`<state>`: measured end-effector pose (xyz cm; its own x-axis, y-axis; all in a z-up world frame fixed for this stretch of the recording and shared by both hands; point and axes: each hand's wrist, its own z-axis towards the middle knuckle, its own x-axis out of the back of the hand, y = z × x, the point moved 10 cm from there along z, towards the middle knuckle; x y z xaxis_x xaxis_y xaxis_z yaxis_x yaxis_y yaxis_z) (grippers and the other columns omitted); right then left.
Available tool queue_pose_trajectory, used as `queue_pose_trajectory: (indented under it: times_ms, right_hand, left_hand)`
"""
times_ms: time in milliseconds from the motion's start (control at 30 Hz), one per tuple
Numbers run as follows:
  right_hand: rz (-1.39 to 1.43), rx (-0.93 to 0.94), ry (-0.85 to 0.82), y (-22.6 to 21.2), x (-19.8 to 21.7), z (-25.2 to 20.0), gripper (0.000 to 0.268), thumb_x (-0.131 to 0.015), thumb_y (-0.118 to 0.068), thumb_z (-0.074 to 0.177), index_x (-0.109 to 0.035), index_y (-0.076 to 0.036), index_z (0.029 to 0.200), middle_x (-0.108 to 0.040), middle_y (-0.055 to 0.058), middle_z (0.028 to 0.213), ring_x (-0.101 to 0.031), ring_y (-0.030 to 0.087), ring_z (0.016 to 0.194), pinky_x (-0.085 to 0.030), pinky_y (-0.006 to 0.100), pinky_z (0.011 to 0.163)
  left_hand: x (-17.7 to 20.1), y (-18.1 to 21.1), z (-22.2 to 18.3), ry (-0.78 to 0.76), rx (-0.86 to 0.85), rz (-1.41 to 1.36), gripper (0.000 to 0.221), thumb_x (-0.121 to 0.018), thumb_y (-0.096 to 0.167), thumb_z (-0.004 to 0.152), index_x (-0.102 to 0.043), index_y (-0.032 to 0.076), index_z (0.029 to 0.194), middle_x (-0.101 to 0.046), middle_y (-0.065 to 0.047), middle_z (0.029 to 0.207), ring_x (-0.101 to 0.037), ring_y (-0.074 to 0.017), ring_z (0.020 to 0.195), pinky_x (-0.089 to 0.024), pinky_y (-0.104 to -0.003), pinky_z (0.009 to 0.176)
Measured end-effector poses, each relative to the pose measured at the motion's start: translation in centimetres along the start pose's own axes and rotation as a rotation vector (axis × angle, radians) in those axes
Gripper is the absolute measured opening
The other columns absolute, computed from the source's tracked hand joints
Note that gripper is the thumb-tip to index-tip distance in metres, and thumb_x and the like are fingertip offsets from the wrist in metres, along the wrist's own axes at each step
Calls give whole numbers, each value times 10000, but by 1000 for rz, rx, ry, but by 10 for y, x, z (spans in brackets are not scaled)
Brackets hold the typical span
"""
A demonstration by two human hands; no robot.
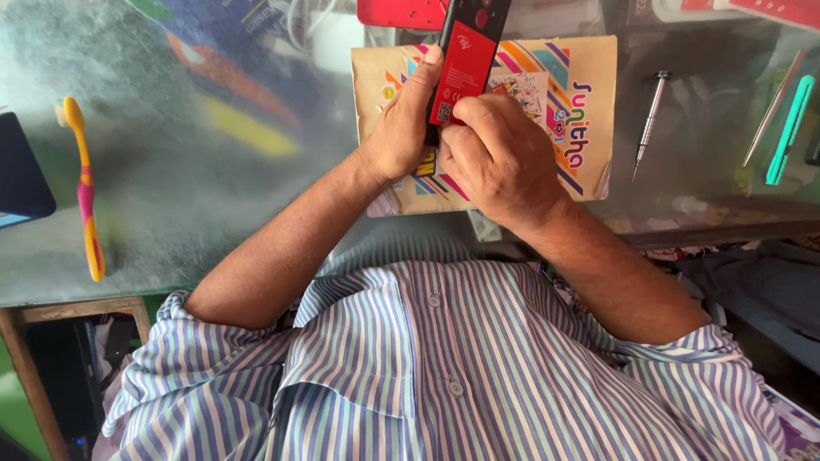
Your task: The person disassembles a mobile phone using a screwdriver, removes the back cover and battery, and then reassembles the internal components by hand.
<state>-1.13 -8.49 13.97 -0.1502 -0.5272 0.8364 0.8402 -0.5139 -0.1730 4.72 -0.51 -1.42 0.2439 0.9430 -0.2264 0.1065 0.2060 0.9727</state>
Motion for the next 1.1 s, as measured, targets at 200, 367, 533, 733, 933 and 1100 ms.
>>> queue_pose_trajectory:
  times_ms: [200, 367, 533, 733, 933, 1100]
  right_hand:
    - [27, -32, 46, 5, 3, -4, 251, -840, 11, 887, -653, -33, 1049, -597, 100, 1189, -663, 305, 1067, -581, 400, 884]
    - [47, -90, 77, 14, 11, -6, 239, -841, 5, 927, -646, -43, 1057, -619, 102, 1196, -668, 303, 1080, -589, 399, 903]
    - [91, -122, 66, 21, 10, -8, 249, -838, 5, 949, -639, -30, 1093, -639, 121, 1232, -676, 310, 1116, -594, 398, 931]
    - [60, -85, 62, 15, 5, -8, 299, -853, -53, 957, -650, 12, 1166, -635, 166, 1303, -676, 344, 1186, -595, 416, 1007]
    - [-8, -113, 131, 26, 17, -12, 246, -809, 9, 1010, -669, 53, 1207, -717, 187, 1247, -736, 328, 1166, -627, 405, 1022]
    - [242, -556, 342, 85, 72, -60, 101, -704, 21, 1040, -649, 83, 1098, -711, 205, 1019, -699, 296, 898, -543, 379, 793]
  left_hand:
    - [-5, 1, 0, -15, 113, -150, 640, -234, 461, 1134, -596, 10, 1408, -694, -103, 1283, -636, -146, 1164, -510, -297, 1070]
    - [-3, 18, 0, -42, -92, 26, 626, -259, 493, 1177, -481, 16, 1517, -626, -114, 1402, -602, -163, 1273, -470, -310, 1150]
    - [-12, 9, 3, -56, 50, -425, 555, -364, 461, 1159, -490, 32, 1488, -648, -130, 1337, -632, -192, 1221, -514, -359, 1107]
    - [-10, 24, 0, -34, -43, -278, 561, -360, 487, 1158, -499, 60, 1495, -638, -103, 1361, -615, -163, 1252, -501, -326, 1135]
    - [-21, 4, 3, -123, 100, -728, 595, -380, 476, 1167, -511, -19, 1470, -667, -190, 1325, -699, -268, 1184, -592, -430, 1061]
    - [-32, 14, 1, -283, 115, -812, 671, -366, 516, 1140, -505, -28, 1507, -662, -226, 1380, -727, -338, 1148, -645, -491, 966]
